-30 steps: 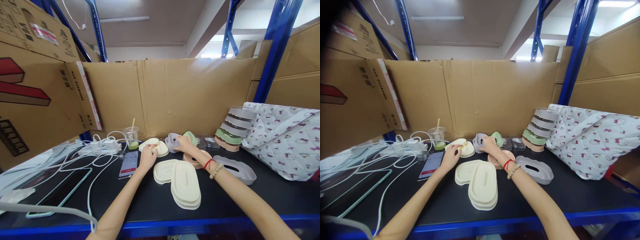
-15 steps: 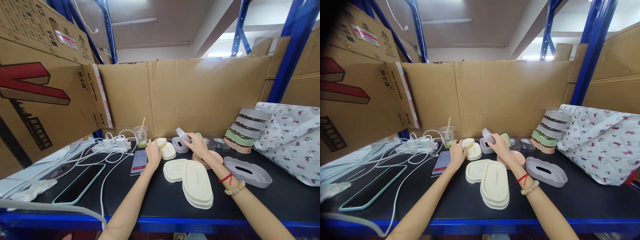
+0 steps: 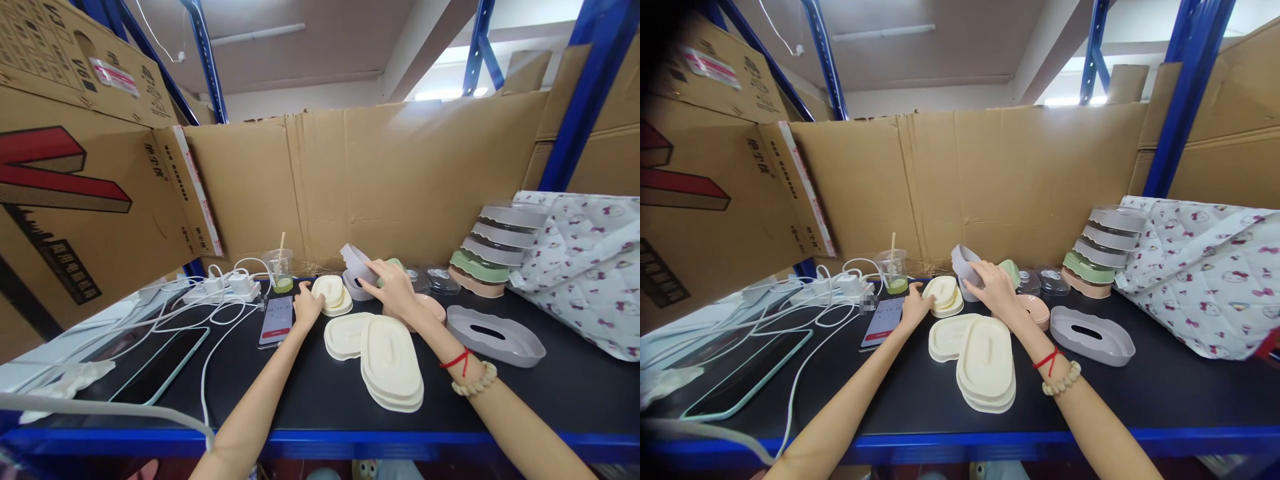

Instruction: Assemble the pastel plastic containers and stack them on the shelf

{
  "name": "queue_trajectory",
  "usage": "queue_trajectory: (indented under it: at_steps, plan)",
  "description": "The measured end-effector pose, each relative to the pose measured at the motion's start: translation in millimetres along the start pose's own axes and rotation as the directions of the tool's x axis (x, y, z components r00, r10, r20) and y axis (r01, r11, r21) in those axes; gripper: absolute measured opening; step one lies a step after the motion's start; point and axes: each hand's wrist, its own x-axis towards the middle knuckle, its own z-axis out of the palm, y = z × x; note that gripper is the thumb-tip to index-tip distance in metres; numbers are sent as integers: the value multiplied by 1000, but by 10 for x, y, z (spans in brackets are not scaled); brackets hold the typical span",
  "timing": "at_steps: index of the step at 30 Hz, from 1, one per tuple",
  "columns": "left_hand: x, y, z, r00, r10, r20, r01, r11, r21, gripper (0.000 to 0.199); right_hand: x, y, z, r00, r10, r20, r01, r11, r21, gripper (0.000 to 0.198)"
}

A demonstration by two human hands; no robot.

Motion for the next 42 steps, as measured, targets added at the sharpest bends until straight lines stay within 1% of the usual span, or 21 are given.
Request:
queue_trajectory:
  at_steps: [3,5,7,9,11,13,16,18,20,22,23,24,26,27,28,30,32,33,35,38,42]
  plan:
    - [25,52,-73,998,-60,-34,51,976,-209,52,-8,-33,-5,997,-50,64,51,999,1,33]
    - [15,89,-87,993,-115,-25,94,899,-428,47,-20,-64,-4,992,-95,79,93,995,20,32]
    - [-29,131,-74,993,-100,70,121,745,-656,36,-36,-109,-2,986,-149,78,146,988,39,32]
    - [-103,180,-48,981,-6,194,165,550,-819,27,-48,-163,-2,975,-206,87,202,978,50,31]
    - [-186,234,-31,963,60,263,223,374,-900,25,-53,-212,-9,962,-250,107,246,968,56,31]
    - [-251,285,-35,962,24,272,258,244,-935,27,-52,-246,-25,953,-276,121,271,961,58,32]
    - [-296,341,-83,963,-95,253,262,98,-960,26,-49,-272,-51,947,-294,128,288,956,64,31]
    - [-304,360,-122,965,-105,239,245,47,-968,19,-53,-289,-58,940,-307,145,298,951,84,29]
    - [-311,365,-147,973,-49,225,227,49,-973,19,-64,-312,-48,927,-329,180,309,942,131,27]
    - [-320,358,-154,976,9,217,216,92,-972,25,-76,-332,-22,920,-334,205,294,934,204,26]
    - [-325,351,-153,977,27,213,208,118,-971,30,-79,-336,-4,931,-309,195,259,935,244,27]
    - [-330,344,-150,978,40,206,199,143,-970,35,-77,-334,17,953,-253,165,200,938,285,33]
    - [-340,333,-144,980,68,187,172,184,-968,42,-56,-312,60,998,-26,61,0,921,389,54]
    - [-347,331,-142,980,85,178,158,197,-968,43,-37,-293,79,991,130,19,-124,876,466,64]
    - [-354,332,-141,980,102,170,146,206,-968,44,-14,-272,94,959,283,15,-243,793,558,71]
    - [-371,338,-139,977,139,159,125,227,-966,47,33,-235,103,867,477,145,-421,543,727,72]
    - [-385,347,-140,979,172,109,61,262,-963,47,70,-217,84,800,511,313,-508,301,807,66]
    - [-389,351,-143,980,189,66,9,288,-958,45,81,-217,67,786,504,359,-518,219,827,62]
    - [-389,355,-162,974,225,1,-81,355,-931,39,90,-228,30,779,512,363,-486,125,865,56]
    - [-382,358,-210,962,269,45,-81,440,-894,37,86,-258,-1,786,523,330,-426,72,902,54]
    - [-397,356,-241,967,250,45,-72,438,-896,39,85,-285,20,805,499,322,-425,105,899,50]
